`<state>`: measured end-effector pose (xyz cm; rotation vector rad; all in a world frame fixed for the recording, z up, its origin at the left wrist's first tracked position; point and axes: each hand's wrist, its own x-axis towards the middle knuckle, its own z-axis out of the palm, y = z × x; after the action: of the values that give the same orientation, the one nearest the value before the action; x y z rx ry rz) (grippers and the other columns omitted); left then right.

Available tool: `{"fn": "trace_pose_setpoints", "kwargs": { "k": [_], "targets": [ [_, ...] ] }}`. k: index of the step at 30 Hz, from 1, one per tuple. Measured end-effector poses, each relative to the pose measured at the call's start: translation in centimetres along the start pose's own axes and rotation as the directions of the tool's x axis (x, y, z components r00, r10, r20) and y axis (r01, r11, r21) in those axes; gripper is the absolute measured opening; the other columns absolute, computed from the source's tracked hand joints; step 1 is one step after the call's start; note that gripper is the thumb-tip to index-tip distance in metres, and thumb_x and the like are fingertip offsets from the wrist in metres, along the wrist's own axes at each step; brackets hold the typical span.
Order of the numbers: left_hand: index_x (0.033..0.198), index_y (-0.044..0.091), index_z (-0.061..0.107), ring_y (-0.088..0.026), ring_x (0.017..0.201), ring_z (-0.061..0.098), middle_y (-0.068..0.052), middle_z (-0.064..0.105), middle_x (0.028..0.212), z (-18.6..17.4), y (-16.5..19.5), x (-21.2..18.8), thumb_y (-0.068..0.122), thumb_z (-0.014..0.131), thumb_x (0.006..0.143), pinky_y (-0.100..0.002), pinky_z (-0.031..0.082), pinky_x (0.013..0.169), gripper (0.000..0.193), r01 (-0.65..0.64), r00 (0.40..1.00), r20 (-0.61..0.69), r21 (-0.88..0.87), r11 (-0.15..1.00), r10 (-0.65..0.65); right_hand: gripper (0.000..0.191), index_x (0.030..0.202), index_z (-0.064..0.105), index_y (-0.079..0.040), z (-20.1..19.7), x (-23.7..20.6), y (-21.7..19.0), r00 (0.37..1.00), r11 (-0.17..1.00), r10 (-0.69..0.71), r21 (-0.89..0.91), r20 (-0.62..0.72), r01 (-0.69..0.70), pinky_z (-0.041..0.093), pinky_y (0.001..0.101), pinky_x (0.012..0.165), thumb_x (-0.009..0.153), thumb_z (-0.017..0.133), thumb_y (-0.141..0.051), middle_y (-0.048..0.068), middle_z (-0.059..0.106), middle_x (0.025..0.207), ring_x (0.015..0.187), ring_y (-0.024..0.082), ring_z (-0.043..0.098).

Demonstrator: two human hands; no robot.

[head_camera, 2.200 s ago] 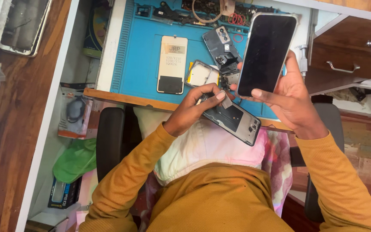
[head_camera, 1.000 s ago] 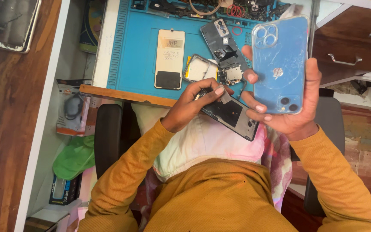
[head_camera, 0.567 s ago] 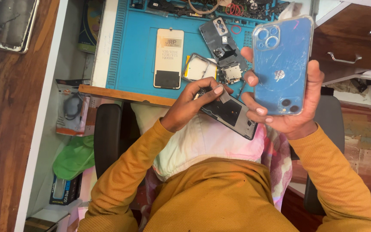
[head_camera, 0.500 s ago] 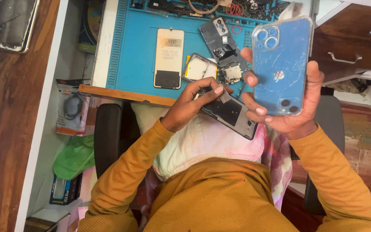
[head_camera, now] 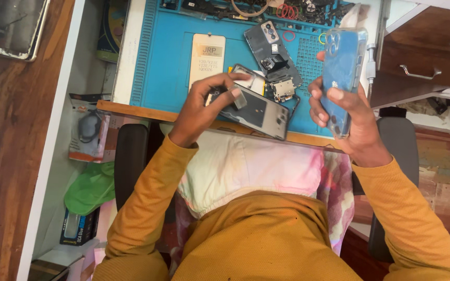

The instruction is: The person uses a screwdriver to remove screws from a disassembled smartphone. They then attach a blue back cover to the phone, inspect the device, and remove the back cover again to continue working on the internal components.

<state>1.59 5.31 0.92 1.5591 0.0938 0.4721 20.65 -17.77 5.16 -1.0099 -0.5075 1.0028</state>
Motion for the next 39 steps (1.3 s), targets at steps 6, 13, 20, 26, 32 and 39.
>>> {"fn": "trace_pose_setpoints", "kwargs": {
  "k": [6,13,20,26,32,39],
  "targets": [
    [0.096,0.002,0.065,-0.027,0.130,0.064,-0.017,0.072,0.127,1.0,0.1,-0.1,0.007,0.076,0.096,-0.037,0.049,0.110,0.013,-0.089,0.988,-0.102,0.243,0.966,0.117,0.074,0.157,0.039,-0.003,-0.2,0.1,0.2,1.000,1.000,-0.002,-0.025,-0.009,0.002,0.047,0.0256,0.063,0.095,0.073,-0.022,0.011,0.058,0.107,0.073,0.012,0.054],
    [0.113,0.003,0.062,-0.026,0.128,0.067,-0.013,0.070,0.121,1.7,1.1,0.0,0.011,0.082,0.089,-0.036,0.055,0.105,0.032,-0.097,0.982,-0.109,0.395,0.913,0.152,0.075,0.153,0.043,-0.002,-0.5,-0.1,0.7,0.996,0.990,0.037,0.130,0.082,-0.047,0.045,0.0289,0.066,0.106,0.062,-0.058,0.009,0.057,0.101,0.074,0.014,0.049],
    [0.105,0.007,0.072,-0.029,0.124,0.066,-0.013,0.067,0.130,0.2,0.6,0.3,0.017,0.091,0.083,-0.038,0.055,0.102,0.031,-0.165,0.975,-0.039,0.538,0.827,0.220,0.076,0.139,0.055,-0.006,0.6,-0.1,1.2,0.980,0.884,0.196,0.427,0.027,-0.188,0.048,0.0513,0.109,0.101,0.053,-0.072,0.017,0.060,0.126,0.116,0.031,0.057],
    [0.102,0.007,0.074,-0.032,0.121,0.062,-0.011,0.068,0.128,0.0,-0.5,0.4,0.013,0.089,0.080,-0.041,0.051,0.103,0.027,-0.154,0.969,-0.060,0.613,0.775,0.241,0.064,0.121,0.060,-0.009,1.0,0.0,1.7,0.989,0.855,0.144,0.505,-0.018,-0.115,0.034,0.0649,0.129,0.089,0.068,-0.064,0.016,0.061,0.146,0.153,0.040,0.052],
    [0.099,0.005,0.072,-0.031,0.120,0.063,-0.011,0.071,0.116,0.9,-0.9,0.2,0.010,0.084,0.088,-0.040,0.051,0.104,0.018,-0.131,0.970,-0.085,0.606,0.785,0.228,0.047,0.103,0.060,-0.012,0.0,-0.1,4.0,0.975,0.884,0.133,0.465,-0.179,-0.035,0.047,0.0643,0.116,0.097,0.070,-0.057,0.010,0.061,0.113,0.128,0.033,0.061],
    [0.115,0.002,0.072,-0.022,0.105,0.073,-0.012,0.074,0.114,4.5,1.8,-0.9,0.010,0.076,0.099,-0.035,0.060,0.092,0.018,-0.228,0.956,-0.073,0.430,0.874,0.285,0.036,0.129,0.057,-0.009,0.8,-0.6,4.9,0.981,0.922,0.105,0.385,-0.162,-0.035,0.052,0.0450,0.112,0.109,0.051,-0.037,0.011,0.066,0.127,0.122,0.022,0.065]
  ]
}}
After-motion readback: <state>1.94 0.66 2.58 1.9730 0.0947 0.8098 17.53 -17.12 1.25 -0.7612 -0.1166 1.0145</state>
